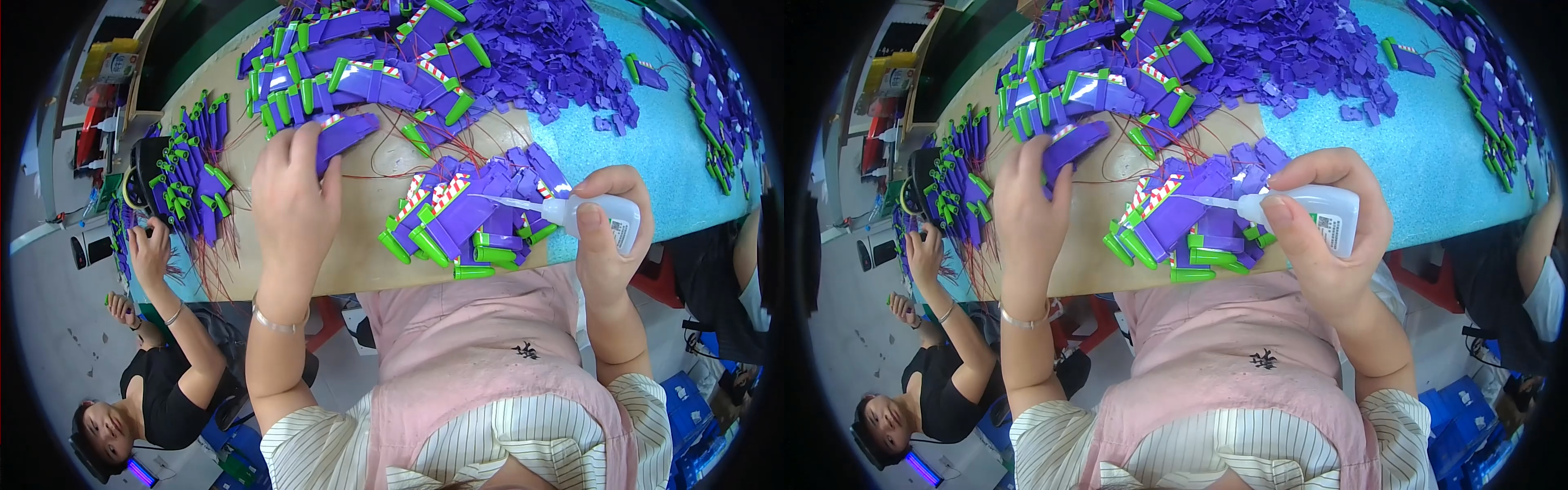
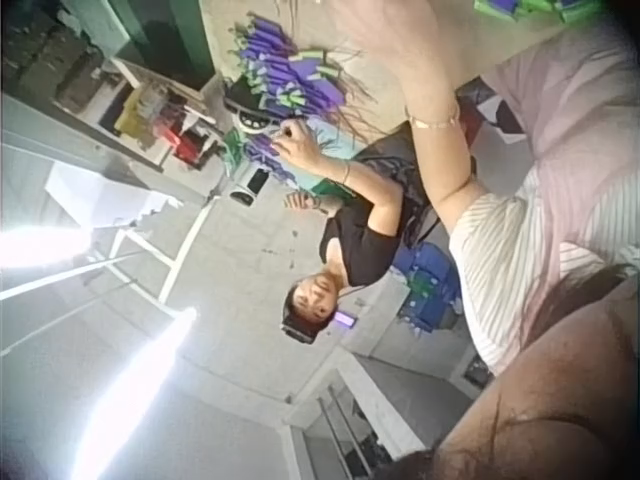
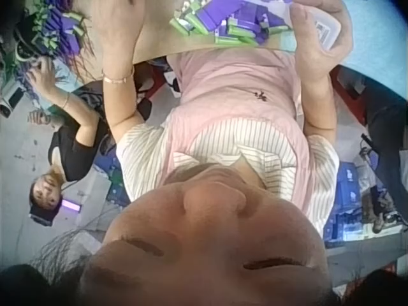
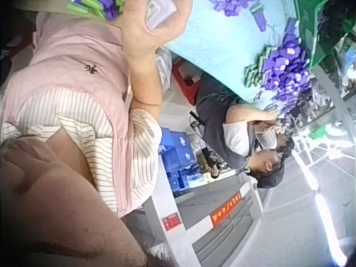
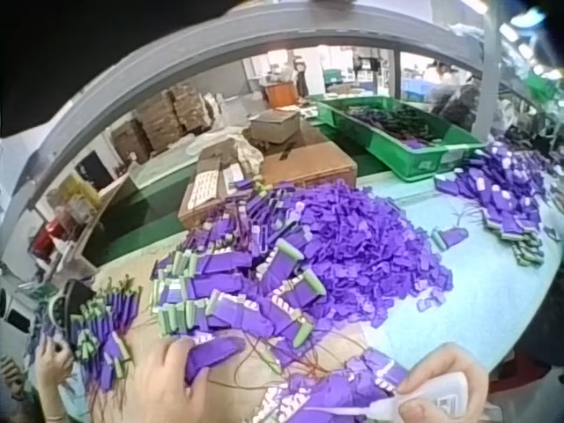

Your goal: The person assembles toy components by applying glue from a bottle onto plastic parts and pressing matching plastic pieces together by hand.

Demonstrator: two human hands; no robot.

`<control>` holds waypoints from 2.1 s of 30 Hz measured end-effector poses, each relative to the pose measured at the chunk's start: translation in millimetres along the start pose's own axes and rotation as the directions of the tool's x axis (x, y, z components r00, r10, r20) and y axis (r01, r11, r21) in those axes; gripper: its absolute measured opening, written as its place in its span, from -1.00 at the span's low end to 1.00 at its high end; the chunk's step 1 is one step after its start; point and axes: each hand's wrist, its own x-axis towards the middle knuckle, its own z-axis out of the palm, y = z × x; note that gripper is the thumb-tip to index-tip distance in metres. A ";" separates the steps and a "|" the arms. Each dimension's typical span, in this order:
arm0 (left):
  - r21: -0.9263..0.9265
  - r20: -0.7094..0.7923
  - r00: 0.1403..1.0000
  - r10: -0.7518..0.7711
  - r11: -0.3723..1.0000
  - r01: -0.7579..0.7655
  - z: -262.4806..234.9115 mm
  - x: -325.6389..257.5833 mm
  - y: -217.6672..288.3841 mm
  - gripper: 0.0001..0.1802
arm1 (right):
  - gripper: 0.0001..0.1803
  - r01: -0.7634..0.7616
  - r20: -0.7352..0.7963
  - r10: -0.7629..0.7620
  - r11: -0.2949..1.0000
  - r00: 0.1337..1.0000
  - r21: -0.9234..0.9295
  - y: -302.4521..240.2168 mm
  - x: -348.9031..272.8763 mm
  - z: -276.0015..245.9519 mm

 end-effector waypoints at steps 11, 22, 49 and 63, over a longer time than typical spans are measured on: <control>-0.267 0.085 0.976 0.202 0.948 -0.173 -45.3 -38.5 57.6 -0.44 | -0.82 -0.039 0.002 0.039 0.999 0.999 0.004 -4.7 -0.6 4.4; -0.153 0.061 0.973 0.220 0.966 -0.209 -54.2 -33.2 59.3 -0.48 | -0.78 -0.012 0.087 0.011 1.000 0.996 0.017 -8.4 -1.8 5.6; -0.230 0.038 0.984 0.173 0.960 -0.160 -44.5 -44.1 66.5 -0.39 | -0.79 -0.021 0.112 0.023 1.000 0.993 -0.019 -10.2 -1.6 5.7; -0.126 -0.045 0.972 0.232 0.963 -0.236 -45.3 -45.1 70.2 -0.41 | -0.77 0.028 0.124 -0.020 0.998 0.992 -0.059 -11.0 -2.1 3.0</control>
